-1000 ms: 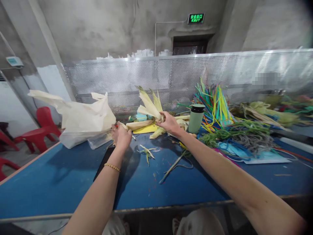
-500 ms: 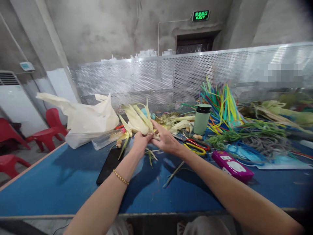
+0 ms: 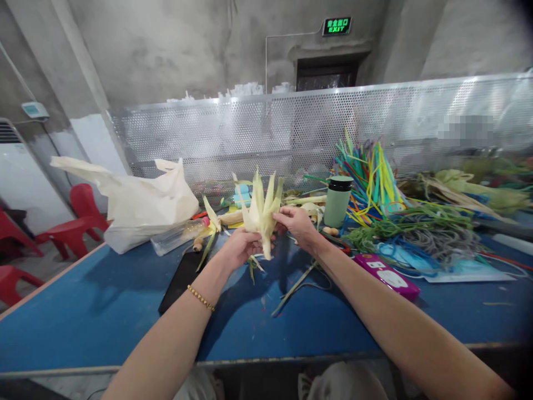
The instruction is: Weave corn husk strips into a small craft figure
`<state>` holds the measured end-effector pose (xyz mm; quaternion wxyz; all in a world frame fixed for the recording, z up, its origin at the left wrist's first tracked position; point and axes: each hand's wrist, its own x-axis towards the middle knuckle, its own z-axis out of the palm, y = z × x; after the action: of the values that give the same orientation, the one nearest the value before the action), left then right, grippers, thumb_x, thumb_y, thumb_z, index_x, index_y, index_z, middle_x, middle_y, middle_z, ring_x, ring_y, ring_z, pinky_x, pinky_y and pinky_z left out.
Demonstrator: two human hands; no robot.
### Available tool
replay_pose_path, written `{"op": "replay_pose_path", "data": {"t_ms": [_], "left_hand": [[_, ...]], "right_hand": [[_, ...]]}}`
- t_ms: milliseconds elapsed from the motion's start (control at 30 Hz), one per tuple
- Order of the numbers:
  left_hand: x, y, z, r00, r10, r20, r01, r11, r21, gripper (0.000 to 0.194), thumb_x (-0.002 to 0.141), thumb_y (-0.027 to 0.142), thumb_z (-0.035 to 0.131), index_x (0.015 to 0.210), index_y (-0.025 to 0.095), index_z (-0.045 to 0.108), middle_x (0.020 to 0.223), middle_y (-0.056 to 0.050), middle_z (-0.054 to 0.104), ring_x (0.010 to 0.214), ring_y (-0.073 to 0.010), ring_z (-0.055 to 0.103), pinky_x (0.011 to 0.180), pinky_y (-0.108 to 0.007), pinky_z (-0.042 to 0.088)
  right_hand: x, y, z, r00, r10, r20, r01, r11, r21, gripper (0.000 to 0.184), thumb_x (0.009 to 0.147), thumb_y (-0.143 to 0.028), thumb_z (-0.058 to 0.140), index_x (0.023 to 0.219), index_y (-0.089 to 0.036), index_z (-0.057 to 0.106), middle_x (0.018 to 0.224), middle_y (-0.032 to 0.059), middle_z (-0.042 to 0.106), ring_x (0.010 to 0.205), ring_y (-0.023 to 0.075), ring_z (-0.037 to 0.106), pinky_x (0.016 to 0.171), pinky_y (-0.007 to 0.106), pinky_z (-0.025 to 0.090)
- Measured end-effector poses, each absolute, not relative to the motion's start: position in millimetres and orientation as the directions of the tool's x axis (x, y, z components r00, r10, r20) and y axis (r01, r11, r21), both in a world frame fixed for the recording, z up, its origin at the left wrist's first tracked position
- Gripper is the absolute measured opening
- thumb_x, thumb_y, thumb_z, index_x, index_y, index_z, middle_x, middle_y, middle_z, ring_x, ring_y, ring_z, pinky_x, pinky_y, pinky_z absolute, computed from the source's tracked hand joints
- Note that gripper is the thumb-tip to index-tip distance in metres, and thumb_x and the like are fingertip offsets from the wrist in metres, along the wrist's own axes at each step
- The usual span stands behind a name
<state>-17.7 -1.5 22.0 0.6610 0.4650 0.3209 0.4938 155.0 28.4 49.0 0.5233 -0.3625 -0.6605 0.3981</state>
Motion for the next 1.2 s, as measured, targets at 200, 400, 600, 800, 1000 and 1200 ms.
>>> {"op": "replay_pose_path", "data": {"t_ms": [200, 400, 600, 800, 1000, 1200], "left_hand": [[-21.9, 3.5, 22.4, 0.245, 0.969, 0.011, -0.447, 0.103, 0.888, 0.028, 0.069, 0.009, 0.063, 0.097, 0.008, 0.066, 0.084, -0.014, 0.074, 0.071, -0.0227, 0.072, 0.065, -0.032, 0.057], [-24.6, 6.4, 21.7, 0.235, 0.972, 0.005, -0.470, 0.109, 0.876, 0.025, 0.068, 0.008, 0.064, 0.093, 0.011, 0.064, 0.079, -0.010, 0.073, 0.068, -0.0204, 0.072, 0.063, -0.030, 0.057], [-21.8, 4.6, 18.7, 0.237, 0.971, 0.015, -0.421, 0.089, 0.903, 0.022, 0.070, 0.010, 0.065, 0.092, 0.011, 0.065, 0.080, -0.011, 0.073, 0.066, -0.0186, 0.070, 0.060, -0.026, 0.053], [-14.1, 3.1, 11.0, 0.138, 0.961, 0.240, -0.232, -0.204, 0.951, 0.019, 0.067, 0.018, 0.069, 0.085, 0.012, 0.068, 0.074, -0.005, 0.068, 0.061, -0.0133, 0.059, 0.059, -0.025, 0.049], [-13.0, 9.4, 8.2, -0.008, 0.918, 0.396, 0.089, -0.394, 0.915, 0.011, 0.069, 0.022, 0.067, 0.066, 0.016, 0.059, 0.056, 0.003, 0.050, 0.054, -0.0096, 0.042, 0.051, -0.022, 0.032], [-9.1, 1.6, 15.1, -0.015, 0.911, 0.412, 0.161, -0.404, 0.900, 0.003, 0.073, 0.017, 0.063, 0.071, 0.015, 0.063, 0.056, 0.004, 0.049, 0.053, -0.0083, 0.040, 0.050, -0.022, 0.028]], "right_hand": [[154.8, 29.6, 48.4, -0.108, 0.898, 0.426, 0.062, 0.434, -0.899, 0.039, 0.067, -0.051, 0.077, 0.062, -0.018, 0.056, 0.054, -0.0013, 0.061, 0.048, 0.0117, 0.056, 0.047, 0.023, 0.045], [154.5, 30.6, 45.5, -0.130, 0.912, 0.390, 0.042, 0.398, -0.916, 0.043, 0.064, -0.056, 0.077, 0.065, -0.019, 0.058, 0.060, 0.0005, 0.063, 0.049, 0.0130, 0.057, 0.045, 0.025, 0.046], [157.3, 30.7, 46.4, -0.025, 0.881, 0.473, 0.327, 0.454, -0.828, 0.042, 0.078, -0.057, 0.066, 0.061, -0.021, 0.051, 0.051, -0.0013, 0.054, 0.044, 0.0132, 0.052, 0.045, 0.025, 0.039], [142.0, 9.8, 51.0, -0.282, 0.568, 0.773, 0.374, 0.807, -0.457, 0.013, 0.086, -0.029, 0.061, 0.088, -0.019, 0.069, 0.079, 0.0039, 0.063, 0.069, 0.0158, 0.058, 0.067, 0.028, 0.047], [131.3, 4.6, 48.6, -0.356, 0.609, 0.709, 0.226, 0.792, -0.567, 0.012, 0.083, -0.026, 0.061, 0.076, -0.020, 0.069, 0.076, 0.0031, 0.065, 0.067, 0.0145, 0.059, 0.064, 0.027, 0.048], [135.7, 12.7, 49.6, -0.202, 0.912, 0.357, -0.082, 0.348, -0.934, 0.031, 0.070, -0.045, 0.074, 0.078, -0.018, 0.060, 0.057, 0.0002, 0.065, 0.047, 0.0126, 0.057, 0.047, 0.024, 0.048]]}}
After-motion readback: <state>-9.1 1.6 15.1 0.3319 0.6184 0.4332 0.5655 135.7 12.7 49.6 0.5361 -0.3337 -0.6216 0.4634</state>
